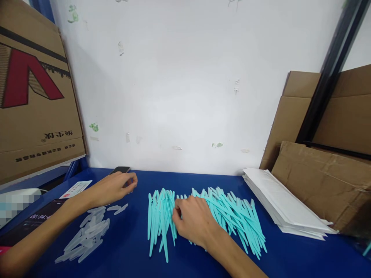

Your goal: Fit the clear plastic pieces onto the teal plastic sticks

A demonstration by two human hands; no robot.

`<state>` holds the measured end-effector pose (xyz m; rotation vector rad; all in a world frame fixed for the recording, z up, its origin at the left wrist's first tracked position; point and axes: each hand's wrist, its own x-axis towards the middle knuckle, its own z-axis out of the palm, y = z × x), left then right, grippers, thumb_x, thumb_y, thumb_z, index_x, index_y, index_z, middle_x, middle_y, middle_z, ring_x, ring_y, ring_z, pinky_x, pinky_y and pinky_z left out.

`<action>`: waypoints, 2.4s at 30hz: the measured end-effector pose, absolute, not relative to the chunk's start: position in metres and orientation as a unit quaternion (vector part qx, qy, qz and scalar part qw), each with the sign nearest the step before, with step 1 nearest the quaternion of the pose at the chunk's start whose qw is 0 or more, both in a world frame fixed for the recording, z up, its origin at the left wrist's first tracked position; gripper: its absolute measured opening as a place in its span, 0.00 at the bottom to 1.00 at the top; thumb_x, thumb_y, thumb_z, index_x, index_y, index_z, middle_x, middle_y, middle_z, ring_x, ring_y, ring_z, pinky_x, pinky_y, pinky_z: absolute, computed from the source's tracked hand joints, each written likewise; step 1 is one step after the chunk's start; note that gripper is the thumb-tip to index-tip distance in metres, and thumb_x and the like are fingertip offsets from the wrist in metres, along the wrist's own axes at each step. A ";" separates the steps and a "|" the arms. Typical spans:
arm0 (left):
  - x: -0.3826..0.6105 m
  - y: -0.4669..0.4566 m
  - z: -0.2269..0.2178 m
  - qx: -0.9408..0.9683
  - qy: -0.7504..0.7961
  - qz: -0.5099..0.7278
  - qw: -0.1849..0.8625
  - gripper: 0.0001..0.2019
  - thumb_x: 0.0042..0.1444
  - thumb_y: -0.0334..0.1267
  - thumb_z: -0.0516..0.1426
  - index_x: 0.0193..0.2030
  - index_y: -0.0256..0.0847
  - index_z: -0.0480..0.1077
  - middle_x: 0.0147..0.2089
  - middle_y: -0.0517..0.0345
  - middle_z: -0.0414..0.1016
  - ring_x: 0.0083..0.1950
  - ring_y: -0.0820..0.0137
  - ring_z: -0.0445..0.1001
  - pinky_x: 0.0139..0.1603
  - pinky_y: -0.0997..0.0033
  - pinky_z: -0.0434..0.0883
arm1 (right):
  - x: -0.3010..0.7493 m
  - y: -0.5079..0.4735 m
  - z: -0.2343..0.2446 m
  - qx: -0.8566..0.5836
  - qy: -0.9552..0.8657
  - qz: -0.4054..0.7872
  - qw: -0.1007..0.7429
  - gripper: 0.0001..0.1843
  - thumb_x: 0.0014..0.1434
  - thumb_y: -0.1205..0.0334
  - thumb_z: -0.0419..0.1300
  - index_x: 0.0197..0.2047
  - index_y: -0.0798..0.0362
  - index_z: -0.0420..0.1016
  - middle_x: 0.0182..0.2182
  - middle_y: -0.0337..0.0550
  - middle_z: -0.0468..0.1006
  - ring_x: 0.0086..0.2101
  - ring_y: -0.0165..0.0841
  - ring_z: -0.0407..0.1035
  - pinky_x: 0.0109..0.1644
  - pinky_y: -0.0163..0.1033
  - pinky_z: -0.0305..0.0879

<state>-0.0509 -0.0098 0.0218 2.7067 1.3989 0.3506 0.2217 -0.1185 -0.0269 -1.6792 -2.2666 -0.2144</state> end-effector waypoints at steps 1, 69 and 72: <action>-0.048 -0.011 0.022 0.882 0.452 0.127 0.034 0.15 0.65 0.45 0.46 0.41 0.44 0.72 0.33 0.56 0.78 0.33 0.64 0.75 0.31 0.69 0.62 | 0.223 -0.118 -0.024 -0.590 -0.787 -0.076 0.166 0.16 0.64 0.62 0.50 0.26 0.50 0.71 0.16 0.36 0.70 0.17 0.30 0.61 0.26 0.35 0.48; -0.005 -0.041 -0.017 0.945 0.245 0.216 0.022 0.18 0.71 0.46 0.45 0.40 0.40 0.70 0.30 0.61 0.73 0.26 0.73 0.65 0.28 0.72 0.55 | 0.239 -0.117 -0.005 -0.458 -0.755 0.015 0.469 0.07 0.62 0.63 0.63 0.39 0.45 0.83 0.32 0.35 0.83 0.30 0.29 0.74 0.31 0.32 0.67; -0.005 -0.042 -0.019 0.949 0.245 0.199 0.019 0.18 0.72 0.47 0.44 0.39 0.40 0.68 0.28 0.63 0.69 0.24 0.74 0.60 0.27 0.71 0.51 | 0.241 -0.116 -0.005 -0.468 -0.756 0.030 0.456 0.07 0.63 0.62 0.62 0.39 0.44 0.84 0.32 0.36 0.83 0.31 0.30 0.75 0.32 0.33 0.67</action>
